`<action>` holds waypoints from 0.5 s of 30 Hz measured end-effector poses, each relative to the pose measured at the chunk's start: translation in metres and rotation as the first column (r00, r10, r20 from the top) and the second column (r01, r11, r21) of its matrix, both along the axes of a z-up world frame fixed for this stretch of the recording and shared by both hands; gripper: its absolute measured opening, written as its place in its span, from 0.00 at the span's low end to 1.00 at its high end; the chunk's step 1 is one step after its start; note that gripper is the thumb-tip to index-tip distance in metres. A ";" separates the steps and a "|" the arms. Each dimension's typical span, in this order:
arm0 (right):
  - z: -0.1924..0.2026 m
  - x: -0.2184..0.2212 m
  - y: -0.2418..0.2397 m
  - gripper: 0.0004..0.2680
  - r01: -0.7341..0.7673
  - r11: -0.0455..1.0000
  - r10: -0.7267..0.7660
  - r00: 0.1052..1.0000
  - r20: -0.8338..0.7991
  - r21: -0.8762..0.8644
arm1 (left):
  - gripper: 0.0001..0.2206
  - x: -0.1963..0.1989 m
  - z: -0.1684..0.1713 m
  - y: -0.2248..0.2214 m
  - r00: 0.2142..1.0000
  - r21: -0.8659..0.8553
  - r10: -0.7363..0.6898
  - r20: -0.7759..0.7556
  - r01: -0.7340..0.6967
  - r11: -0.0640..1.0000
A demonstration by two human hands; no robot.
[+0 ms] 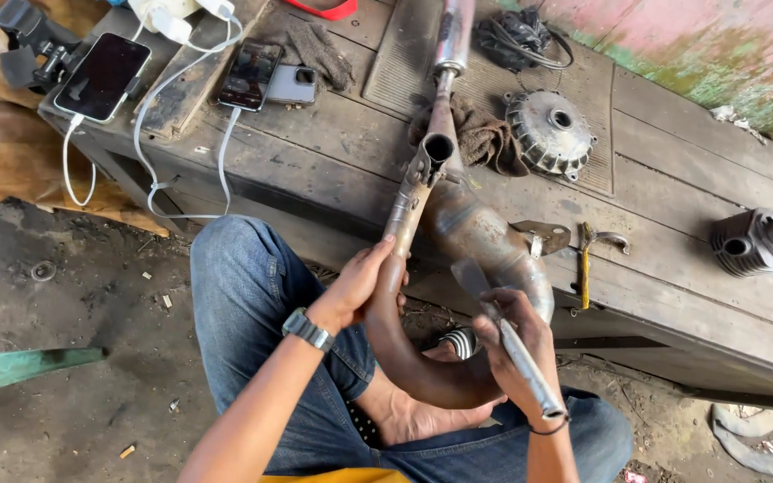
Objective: A person uses a metal tool to scrape and clean the exterior of a motorcycle exhaust pipe while sitting on the floor.
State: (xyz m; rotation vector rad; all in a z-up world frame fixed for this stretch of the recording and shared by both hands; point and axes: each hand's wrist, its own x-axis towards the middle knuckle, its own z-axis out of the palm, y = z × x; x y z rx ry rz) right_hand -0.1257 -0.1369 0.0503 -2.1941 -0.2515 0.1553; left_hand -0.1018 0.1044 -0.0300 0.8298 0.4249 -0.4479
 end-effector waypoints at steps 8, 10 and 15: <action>-0.002 0.002 0.000 0.28 -0.175 0.816 0.253 0.965 -0.068 0.552 | 0.25 0.020 -0.008 0.054 0.985 0.059 -0.165 -0.047 0.168 0.984; -0.012 0.003 -0.001 0.26 -0.099 0.700 0.222 0.971 -0.084 0.707 | 0.25 0.027 -0.010 0.060 0.982 0.093 -0.184 -0.040 0.187 0.978; -0.030 -0.005 -0.007 0.33 0.020 0.816 0.085 0.984 -0.155 0.577 | 0.25 0.032 -0.009 0.073 0.954 0.086 -0.298 -0.023 0.299 0.950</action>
